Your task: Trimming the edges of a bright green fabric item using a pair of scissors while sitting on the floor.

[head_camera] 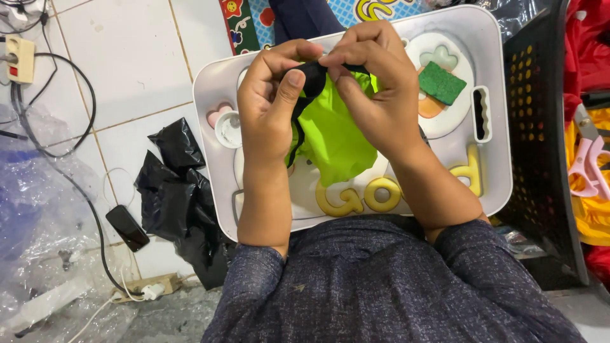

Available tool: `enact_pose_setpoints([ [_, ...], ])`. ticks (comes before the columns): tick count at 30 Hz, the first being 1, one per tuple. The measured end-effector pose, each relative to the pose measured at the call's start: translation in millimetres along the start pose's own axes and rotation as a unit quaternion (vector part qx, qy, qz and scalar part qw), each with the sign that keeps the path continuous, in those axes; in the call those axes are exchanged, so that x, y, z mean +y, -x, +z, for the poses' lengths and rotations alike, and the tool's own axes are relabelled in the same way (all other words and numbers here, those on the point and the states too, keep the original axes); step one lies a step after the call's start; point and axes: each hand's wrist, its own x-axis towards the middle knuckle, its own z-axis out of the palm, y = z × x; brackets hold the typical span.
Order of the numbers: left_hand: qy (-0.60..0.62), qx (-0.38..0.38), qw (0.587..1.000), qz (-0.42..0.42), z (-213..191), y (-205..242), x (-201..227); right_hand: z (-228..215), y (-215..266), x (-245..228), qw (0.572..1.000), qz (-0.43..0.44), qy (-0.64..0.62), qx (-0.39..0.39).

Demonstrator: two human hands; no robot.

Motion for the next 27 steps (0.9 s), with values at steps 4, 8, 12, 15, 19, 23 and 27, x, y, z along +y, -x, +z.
enact_pose_setpoints([
  [4,0.015,0.002,1.0,-0.016,-1.1,-0.5,3.1,-1.7,1.1,-4.8,0.999,-0.017,0.038,0.006],
  [8,0.032,-0.015,0.999,-0.024,2.3,-0.4,7.6,-7.5,1.0,-6.8,0.996,-0.054,0.068,-0.013],
  [12,-0.004,-0.06,0.998,-0.014,3.0,3.4,8.5,-10.1,-0.8,-11.4,0.994,-0.072,0.084,-0.006],
  [15,-0.074,-0.038,0.996,0.013,8.5,5.1,16.7,-11.1,-2.3,-11.1,0.987,-0.102,0.122,-0.025],
  [19,-0.055,-0.024,0.998,0.034,17.0,7.8,18.0,-6.3,-2.7,-12.0,0.958,-0.198,0.209,0.014],
  [23,0.018,0.0,1.0,0.008,19.2,7.6,15.1,-3.7,-3.1,-17.1,0.914,-0.262,0.307,0.043],
  [27,0.054,0.008,0.998,0.009,14.6,3.3,10.6,-7.7,0.5,-20.6,0.929,-0.233,0.289,-0.007],
])
